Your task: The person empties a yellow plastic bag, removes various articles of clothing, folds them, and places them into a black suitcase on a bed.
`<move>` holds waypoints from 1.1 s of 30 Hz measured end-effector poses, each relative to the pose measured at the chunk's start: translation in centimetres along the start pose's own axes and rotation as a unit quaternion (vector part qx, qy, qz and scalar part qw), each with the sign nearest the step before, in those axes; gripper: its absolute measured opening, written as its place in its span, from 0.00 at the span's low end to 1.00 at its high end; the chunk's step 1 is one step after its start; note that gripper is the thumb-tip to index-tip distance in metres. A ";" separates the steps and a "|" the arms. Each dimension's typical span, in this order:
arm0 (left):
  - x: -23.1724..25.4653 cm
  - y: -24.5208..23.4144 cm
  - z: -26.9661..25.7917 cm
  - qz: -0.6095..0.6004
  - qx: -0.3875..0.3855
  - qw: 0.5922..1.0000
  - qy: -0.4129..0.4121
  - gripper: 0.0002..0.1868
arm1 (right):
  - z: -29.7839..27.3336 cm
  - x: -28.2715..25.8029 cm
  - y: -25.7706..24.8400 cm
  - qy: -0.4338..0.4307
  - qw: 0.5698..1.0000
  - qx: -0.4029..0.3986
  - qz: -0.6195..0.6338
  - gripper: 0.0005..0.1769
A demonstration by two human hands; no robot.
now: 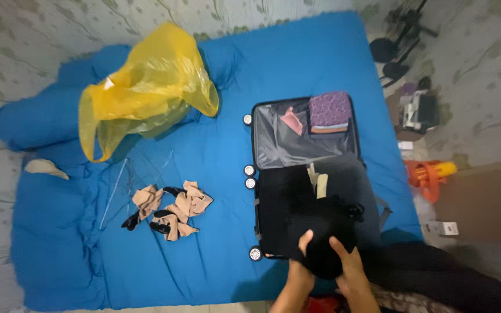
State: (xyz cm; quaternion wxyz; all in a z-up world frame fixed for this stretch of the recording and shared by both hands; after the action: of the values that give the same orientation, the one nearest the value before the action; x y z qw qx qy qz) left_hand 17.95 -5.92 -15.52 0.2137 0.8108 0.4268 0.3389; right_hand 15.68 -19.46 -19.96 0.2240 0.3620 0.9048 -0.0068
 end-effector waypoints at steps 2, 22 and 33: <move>0.4 -0.3 3.5 0.103 0.000 0.995 0.013 0.26 | 3.1 -0.1 0.8 -0.032 0.999 -0.003 0.028 0.44; 8.7 -13.7 23.9 0.614 0.081 0.685 0.382 0.12 | 23.2 -17.2 -8.2 -0.110 0.985 -0.047 0.126 0.32; 8.5 -4.6 45.8 0.722 0.089 0.584 0.360 0.29 | 28.1 -19.5 -6.0 -0.208 0.971 -0.065 0.096 0.36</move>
State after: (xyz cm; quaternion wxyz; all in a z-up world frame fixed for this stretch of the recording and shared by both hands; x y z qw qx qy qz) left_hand 52.46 1.04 -46.41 -0.3454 0.6789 -0.2290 0.6062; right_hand 35.43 -41.54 -38.16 0.4304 0.4227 0.7975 -0.0015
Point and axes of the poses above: each hand's wrist, its own z-axis towards the middle knuckle, its own y-axis out of the palm, x = y × z, the point moved 7 cm from there along z, towards the middle knuckle, and after that the axes turned 8 degrees about y, right-handed, at the moved point
